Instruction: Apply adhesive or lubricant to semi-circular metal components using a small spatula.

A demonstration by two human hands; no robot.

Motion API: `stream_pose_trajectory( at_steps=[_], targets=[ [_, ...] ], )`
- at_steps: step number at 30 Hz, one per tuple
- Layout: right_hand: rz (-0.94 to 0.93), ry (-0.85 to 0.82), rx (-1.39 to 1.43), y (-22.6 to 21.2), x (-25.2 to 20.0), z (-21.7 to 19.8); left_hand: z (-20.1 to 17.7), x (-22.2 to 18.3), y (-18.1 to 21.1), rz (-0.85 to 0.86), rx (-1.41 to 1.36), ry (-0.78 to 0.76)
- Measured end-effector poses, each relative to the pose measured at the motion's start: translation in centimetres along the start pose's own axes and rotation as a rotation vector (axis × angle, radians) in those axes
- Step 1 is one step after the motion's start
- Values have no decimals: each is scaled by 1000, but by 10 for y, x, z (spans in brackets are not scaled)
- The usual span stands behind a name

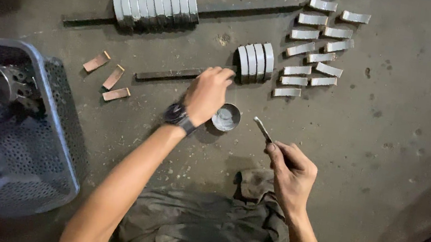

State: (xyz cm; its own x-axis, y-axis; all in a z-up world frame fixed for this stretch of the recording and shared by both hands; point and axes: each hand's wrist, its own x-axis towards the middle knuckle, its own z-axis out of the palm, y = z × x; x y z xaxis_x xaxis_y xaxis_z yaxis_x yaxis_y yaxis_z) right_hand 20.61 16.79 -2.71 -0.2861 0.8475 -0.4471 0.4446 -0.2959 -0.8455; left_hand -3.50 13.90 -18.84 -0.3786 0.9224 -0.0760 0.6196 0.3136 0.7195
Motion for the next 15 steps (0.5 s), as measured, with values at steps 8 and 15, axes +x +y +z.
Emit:
stream_pose_trajectory(
  at_steps=[8,15],
  targets=[
    [-338,82,-370,1,-13,9,-30,-109,-5,84,-48,71],
    [-404,38,-424,-1,-27,9,7,-114,7,129,120,148]
  ],
)
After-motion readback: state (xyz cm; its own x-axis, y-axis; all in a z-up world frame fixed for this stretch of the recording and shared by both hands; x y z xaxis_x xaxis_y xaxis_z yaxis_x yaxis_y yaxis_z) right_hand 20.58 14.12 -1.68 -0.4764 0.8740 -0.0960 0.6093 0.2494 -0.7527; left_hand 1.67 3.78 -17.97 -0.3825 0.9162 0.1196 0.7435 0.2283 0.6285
